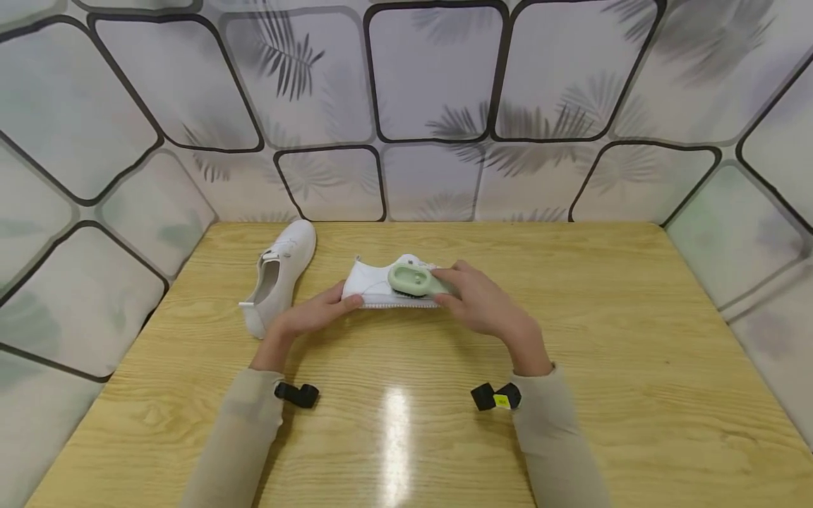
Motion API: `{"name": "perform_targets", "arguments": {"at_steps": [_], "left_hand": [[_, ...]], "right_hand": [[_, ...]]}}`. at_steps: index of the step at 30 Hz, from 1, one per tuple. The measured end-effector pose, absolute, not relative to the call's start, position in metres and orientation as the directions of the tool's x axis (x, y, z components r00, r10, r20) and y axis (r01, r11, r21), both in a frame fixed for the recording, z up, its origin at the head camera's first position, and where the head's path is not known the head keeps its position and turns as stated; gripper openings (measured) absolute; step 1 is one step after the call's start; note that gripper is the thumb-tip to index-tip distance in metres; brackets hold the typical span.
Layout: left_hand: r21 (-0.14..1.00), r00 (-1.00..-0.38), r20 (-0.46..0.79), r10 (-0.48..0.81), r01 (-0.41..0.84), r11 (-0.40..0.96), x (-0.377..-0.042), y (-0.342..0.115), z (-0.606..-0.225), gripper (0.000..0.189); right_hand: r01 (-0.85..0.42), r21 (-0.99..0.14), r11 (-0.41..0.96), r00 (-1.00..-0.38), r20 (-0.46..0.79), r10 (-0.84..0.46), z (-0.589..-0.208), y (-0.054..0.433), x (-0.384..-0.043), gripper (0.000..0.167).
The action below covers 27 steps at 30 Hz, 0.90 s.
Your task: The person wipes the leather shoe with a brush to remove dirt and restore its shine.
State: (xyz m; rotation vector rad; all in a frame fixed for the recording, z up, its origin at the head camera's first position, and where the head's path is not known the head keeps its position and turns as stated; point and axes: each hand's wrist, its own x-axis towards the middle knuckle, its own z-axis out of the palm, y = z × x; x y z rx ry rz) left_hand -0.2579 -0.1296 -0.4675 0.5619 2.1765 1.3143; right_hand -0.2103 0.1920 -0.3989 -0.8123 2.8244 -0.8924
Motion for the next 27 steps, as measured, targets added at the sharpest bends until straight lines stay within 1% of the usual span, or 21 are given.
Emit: {"name": "perform_targets", "arguments": {"at_steps": [3, 6, 10, 13, 17, 19, 21, 23, 25, 27], "left_hand": [[0.896, -0.767, -0.233, 0.598, 0.07, 0.438, -0.258, -0.127, -0.467, 0.065], [0.896, -0.774, -0.239, 0.587, 0.058, 0.441, -0.259, -0.127, -0.467, 0.066], [0.897, -0.773, -0.226, 0.593, 0.071, 0.436, -0.259, -0.128, -0.468, 0.064], [0.895, -0.765, -0.227, 0.603, 0.08, 0.438, -0.26, -0.126, -0.469, 0.066], [0.893, -0.764, -0.236, 0.601, 0.074, 0.444, -0.26, -0.126, -0.468, 0.071], [0.893, -0.767, -0.234, 0.597, 0.073, 0.444, -0.26, -0.128, -0.468, 0.071], [0.894, -0.771, -0.231, 0.593, 0.072, 0.443, -0.26, -0.13, -0.468, 0.068], [0.892, -0.775, -0.232, 0.587, 0.07, 0.446, -0.26, -0.131, -0.468, 0.066], [0.896, -0.77, -0.235, 0.594, 0.066, 0.44, -0.26, -0.131, -0.469, 0.065], [0.896, -0.764, -0.238, 0.599, 0.064, 0.439, -0.26, -0.129, -0.47, 0.066]], "right_hand": [[-0.432, -0.545, 0.718, -0.879, 0.075, -0.472, -0.398, 0.2, -0.207, 0.045], [-0.395, -0.517, 0.76, -0.903, 0.069, -0.423, -0.401, 0.196, -0.209, 0.049], [-0.419, -0.476, 0.773, -0.892, 0.056, -0.449, -0.402, 0.179, -0.21, 0.052], [-0.429, -0.47, 0.771, -0.88, 0.027, -0.474, -0.395, 0.178, -0.206, 0.052], [-0.366, -0.442, 0.819, -0.912, -0.005, -0.41, -0.39, 0.183, -0.202, 0.051], [-0.36, -0.4, 0.843, -0.923, 0.02, -0.385, -0.393, 0.178, -0.203, 0.051], [-0.379, -0.361, 0.852, -0.92, 0.052, -0.388, -0.398, 0.169, -0.206, 0.052], [-0.416, -0.343, 0.842, -0.905, 0.07, -0.419, -0.4, 0.162, -0.207, 0.052], [-0.44, -0.355, 0.825, -0.891, 0.054, -0.451, -0.4, 0.16, -0.207, 0.052], [-0.423, -0.397, 0.815, -0.889, 0.009, -0.458, -0.397, 0.165, -0.206, 0.052]]}}
